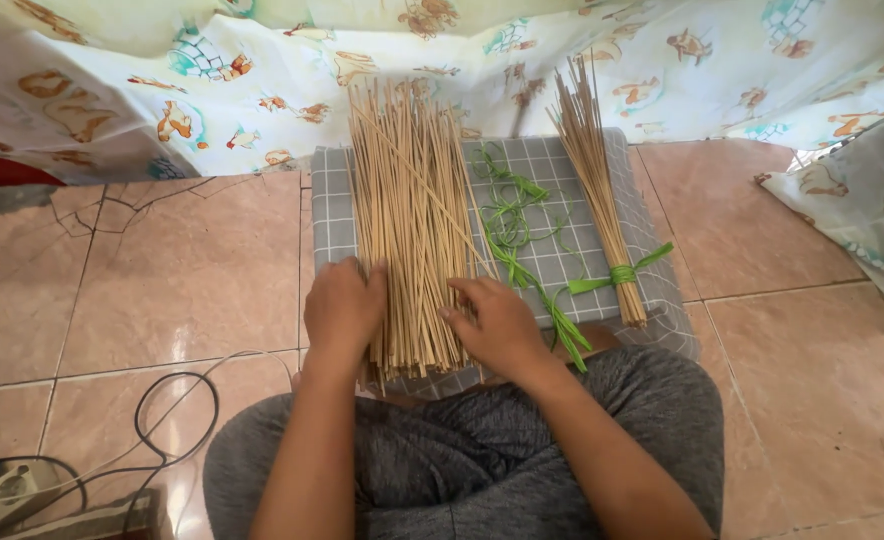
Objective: Organizing thin wooden sticks into bundles and securing them with green plastic ties.
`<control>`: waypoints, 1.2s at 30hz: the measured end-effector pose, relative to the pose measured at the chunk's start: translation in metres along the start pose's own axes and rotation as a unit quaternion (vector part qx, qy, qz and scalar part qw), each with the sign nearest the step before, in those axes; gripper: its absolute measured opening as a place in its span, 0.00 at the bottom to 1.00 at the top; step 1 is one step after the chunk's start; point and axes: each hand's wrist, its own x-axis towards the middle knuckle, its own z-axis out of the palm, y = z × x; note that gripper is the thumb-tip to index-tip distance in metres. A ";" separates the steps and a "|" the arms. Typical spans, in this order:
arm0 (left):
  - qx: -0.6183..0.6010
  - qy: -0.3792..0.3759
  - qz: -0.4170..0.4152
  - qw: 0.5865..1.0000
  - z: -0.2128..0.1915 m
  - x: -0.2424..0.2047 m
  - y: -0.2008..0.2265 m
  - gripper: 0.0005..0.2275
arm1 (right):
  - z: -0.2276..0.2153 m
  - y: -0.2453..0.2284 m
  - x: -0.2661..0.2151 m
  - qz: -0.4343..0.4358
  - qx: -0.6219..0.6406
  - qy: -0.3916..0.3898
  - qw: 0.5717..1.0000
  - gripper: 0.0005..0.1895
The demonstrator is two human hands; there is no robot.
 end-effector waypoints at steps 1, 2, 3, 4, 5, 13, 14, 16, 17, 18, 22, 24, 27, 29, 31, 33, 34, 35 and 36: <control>0.000 -0.001 -0.002 1.000 -0.005 -0.001 0.003 0.21 | 0.002 -0.003 -0.002 0.001 0.000 -0.002 1.000 0.22; -0.010 -0.015 -0.003 1.000 -0.010 -0.001 0.008 0.24 | 0.003 -0.005 -0.003 -0.030 -0.005 0.004 1.000 0.21; -0.021 -0.029 -0.004 0.999 -0.015 0.000 0.013 0.26 | 0.003 -0.008 -0.003 -0.060 -0.010 0.011 0.998 0.20; -0.022 -0.029 -0.005 0.999 -0.016 0.002 0.014 0.26 | 0.006 -0.003 -0.003 -0.060 -0.011 0.010 0.998 0.20; -0.017 -0.041 -0.002 0.999 -0.016 0.003 0.016 0.26 | 0.009 0.002 -0.002 -0.065 -0.008 0.035 0.997 0.19; 0.018 -0.047 0.006 0.999 -0.001 0.014 0.007 0.29 | 0.011 0.021 -0.010 -0.053 0.012 0.103 0.993 0.16; 0.023 -0.042 0.007 0.999 0.000 0.015 0.008 0.27 | 0.012 0.022 -0.009 -0.049 0.022 0.109 0.993 0.15; 0.029 -0.036 0.008 0.999 -0.001 0.015 0.010 0.26 | 0.011 0.022 -0.007 -0.046 0.032 0.117 0.992 0.15; 0.029 -0.044 0.012 0.999 -0.003 0.015 0.012 0.29 | 0.010 0.021 -0.006 -0.044 0.034 0.123 0.991 0.15; 0.029 -0.055 0.016 0.998 -0.005 0.014 0.013 0.31 | 0.008 0.021 -0.006 -0.040 0.036 0.128 0.990 0.15; 0.034 -0.029 0.016 0.999 0.009 0.019 0.003 0.31 | 0.006 0.020 -0.004 -0.035 0.036 0.133 0.990 0.15; 0.031 -0.019 0.018 0.999 0.012 0.022 0.001 0.30 | 0.003 0.017 -0.004 -0.026 0.042 0.125 0.991 0.15; 0.025 -0.017 0.019 0.999 0.010 0.021 0.003 0.28 | 0.012 0.028 -0.003 -0.041 0.019 0.130 0.991 0.15; 0.016 -0.014 0.022 1.000 0.008 0.020 0.004 0.27 | 0.010 0.026 -0.005 -0.035 0.025 0.126 0.991 0.15; 0.007 -0.013 0.021 1.000 0.009 0.022 0.005 0.27 | 0.010 0.025 -0.005 -0.028 0.033 0.119 0.992 0.15; 0.030 -0.013 0.023 0.999 0.015 0.024 0.003 0.27 | 0.012 0.028 -0.006 -0.021 0.027 0.112 0.993 0.15; 0.029 -0.013 0.021 0.999 0.013 0.022 0.004 0.27 | 0.013 0.027 -0.006 -0.022 0.027 0.110 0.993 0.15; 0.027 -0.017 0.019 0.999 0.010 0.019 0.006 0.26 | 0.012 0.026 -0.008 -0.019 0.026 0.108 0.994 0.15; 0.024 -0.020 0.019 0.999 0.008 0.018 0.009 0.26 | 0.012 0.025 -0.007 -0.018 0.024 0.107 0.994 0.15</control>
